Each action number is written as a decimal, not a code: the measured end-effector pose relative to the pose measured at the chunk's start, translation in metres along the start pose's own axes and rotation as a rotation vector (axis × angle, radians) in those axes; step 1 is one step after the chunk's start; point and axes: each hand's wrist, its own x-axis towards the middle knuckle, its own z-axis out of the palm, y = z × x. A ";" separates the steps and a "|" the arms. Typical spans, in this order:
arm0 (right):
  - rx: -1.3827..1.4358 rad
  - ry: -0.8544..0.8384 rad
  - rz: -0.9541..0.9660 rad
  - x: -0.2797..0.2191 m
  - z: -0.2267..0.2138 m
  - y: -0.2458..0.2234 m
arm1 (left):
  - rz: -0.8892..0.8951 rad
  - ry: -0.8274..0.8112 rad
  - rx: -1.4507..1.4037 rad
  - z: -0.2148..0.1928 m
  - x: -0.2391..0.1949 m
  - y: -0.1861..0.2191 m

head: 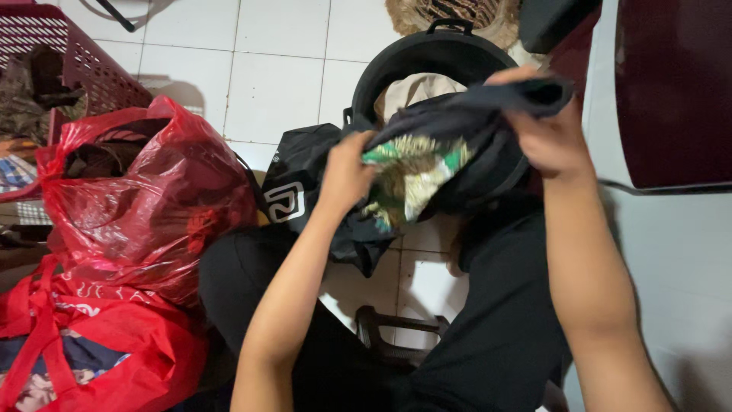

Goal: The person sits on the floor and sorts clothes from a black bag into a black bucket. They handle several garments one by one, including a white shirt, beige shorts, and dark pants, placing each item into the bucket.

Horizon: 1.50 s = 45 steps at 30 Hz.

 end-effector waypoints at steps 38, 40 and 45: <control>0.302 0.796 -0.139 -0.008 -0.046 0.076 | 0.014 -0.034 -0.831 0.162 0.044 -0.042; 0.226 0.747 -0.084 -0.007 -0.037 0.083 | -0.093 -0.002 -0.793 0.154 0.045 -0.041; 0.170 0.613 0.138 -0.001 -0.004 0.119 | -0.264 0.047 -0.660 0.117 0.037 -0.041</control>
